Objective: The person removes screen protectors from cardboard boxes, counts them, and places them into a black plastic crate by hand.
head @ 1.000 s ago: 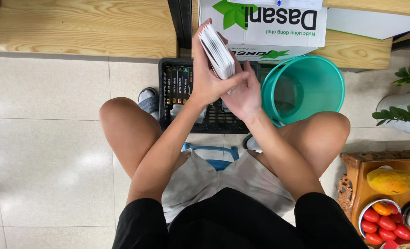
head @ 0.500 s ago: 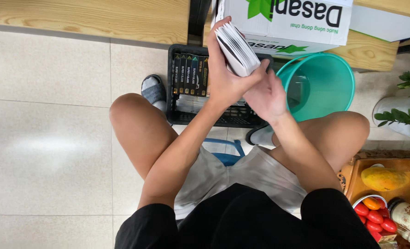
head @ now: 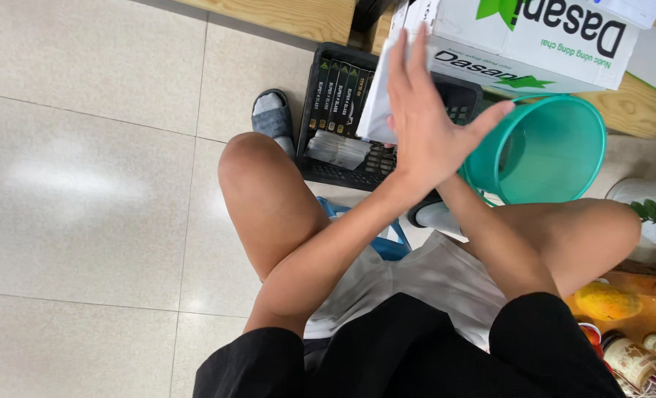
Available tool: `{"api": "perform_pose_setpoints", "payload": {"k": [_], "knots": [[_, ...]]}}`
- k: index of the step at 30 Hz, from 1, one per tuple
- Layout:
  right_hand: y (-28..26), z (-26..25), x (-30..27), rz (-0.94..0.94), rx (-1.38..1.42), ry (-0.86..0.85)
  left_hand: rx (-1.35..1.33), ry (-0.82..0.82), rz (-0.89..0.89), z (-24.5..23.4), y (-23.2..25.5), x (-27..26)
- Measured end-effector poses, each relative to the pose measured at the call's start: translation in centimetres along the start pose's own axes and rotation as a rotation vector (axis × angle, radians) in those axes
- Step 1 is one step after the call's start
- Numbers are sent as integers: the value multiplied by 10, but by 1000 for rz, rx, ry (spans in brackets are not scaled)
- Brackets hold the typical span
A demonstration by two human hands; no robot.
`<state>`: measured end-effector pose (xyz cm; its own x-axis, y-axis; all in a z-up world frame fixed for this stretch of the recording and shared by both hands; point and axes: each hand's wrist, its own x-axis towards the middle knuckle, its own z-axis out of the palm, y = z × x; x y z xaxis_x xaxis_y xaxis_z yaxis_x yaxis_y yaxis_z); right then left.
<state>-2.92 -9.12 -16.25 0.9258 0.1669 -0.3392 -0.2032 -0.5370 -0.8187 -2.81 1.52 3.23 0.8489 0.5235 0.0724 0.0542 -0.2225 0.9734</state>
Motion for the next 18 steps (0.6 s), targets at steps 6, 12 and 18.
{"api": "perform_pose_setpoints", "payload": {"k": [6,12,18], "knots": [[54,105,47,446,156,-123,-180,-346,-134,-6,1,-9],[81,174,71,312,-121,-59,-77,-491,-27,3,-3,-27],[58,165,75,272,-517,40,-76,-551,-80,4,3,-27]]}}
